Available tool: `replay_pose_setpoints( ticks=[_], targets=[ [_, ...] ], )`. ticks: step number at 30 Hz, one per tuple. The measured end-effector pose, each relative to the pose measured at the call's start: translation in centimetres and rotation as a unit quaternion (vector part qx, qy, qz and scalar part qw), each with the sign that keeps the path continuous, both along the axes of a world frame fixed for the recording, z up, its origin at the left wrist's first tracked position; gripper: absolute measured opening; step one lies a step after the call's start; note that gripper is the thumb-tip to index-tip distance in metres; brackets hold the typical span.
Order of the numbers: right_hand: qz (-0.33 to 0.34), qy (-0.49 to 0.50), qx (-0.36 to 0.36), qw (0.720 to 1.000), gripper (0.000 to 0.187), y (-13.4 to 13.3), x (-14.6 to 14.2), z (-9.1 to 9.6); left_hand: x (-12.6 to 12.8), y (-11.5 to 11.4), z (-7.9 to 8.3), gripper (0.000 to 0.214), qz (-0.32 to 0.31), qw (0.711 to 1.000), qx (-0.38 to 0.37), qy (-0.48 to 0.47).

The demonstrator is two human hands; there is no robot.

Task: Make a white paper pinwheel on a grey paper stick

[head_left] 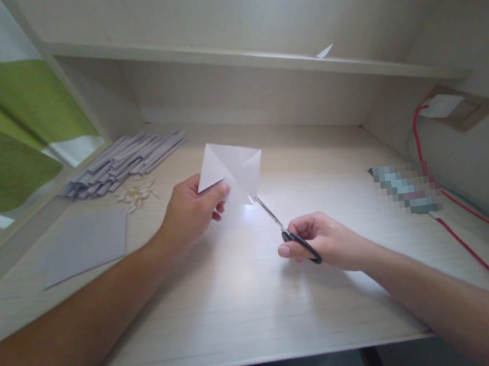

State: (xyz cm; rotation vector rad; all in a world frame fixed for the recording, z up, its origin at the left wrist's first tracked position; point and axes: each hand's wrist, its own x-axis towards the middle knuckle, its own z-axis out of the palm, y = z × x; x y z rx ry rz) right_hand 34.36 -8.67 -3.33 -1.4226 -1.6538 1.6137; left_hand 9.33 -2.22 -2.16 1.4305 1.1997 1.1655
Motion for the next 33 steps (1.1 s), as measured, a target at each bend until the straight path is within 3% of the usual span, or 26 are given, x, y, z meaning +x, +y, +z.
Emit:
replay_pose_setpoints(
  ticks=[7,14,20,29,33],
  targets=[
    [-0.09,0.061,0.068,0.992,0.039,0.5,-0.3,0.6,-0.1,-0.2,0.4,0.02,-0.015,0.997,0.023,0.072],
    [-0.194,0.113,0.173,0.959,0.03,1.3,0.0,0.4,0.1,-1.0,0.2,0.016,-0.132,0.987,-0.001,0.096],
    [-0.185,0.108,0.164,0.963,0.027,1.3,0.1,0.4,0.2,-1.2,-0.5,0.018,-0.179,0.98,-0.026,0.085],
    [-0.159,0.1,0.134,0.973,0.015,1.1,0.1,0.3,0.5,-1.0,-0.1,0.021,-0.157,0.985,-0.053,0.051],
    [-0.178,0.136,0.133,0.965,0.023,1.2,0.1,0.1,0.5,-1.2,-0.1,0.014,-0.193,0.978,-0.057,0.055]
  ],
)
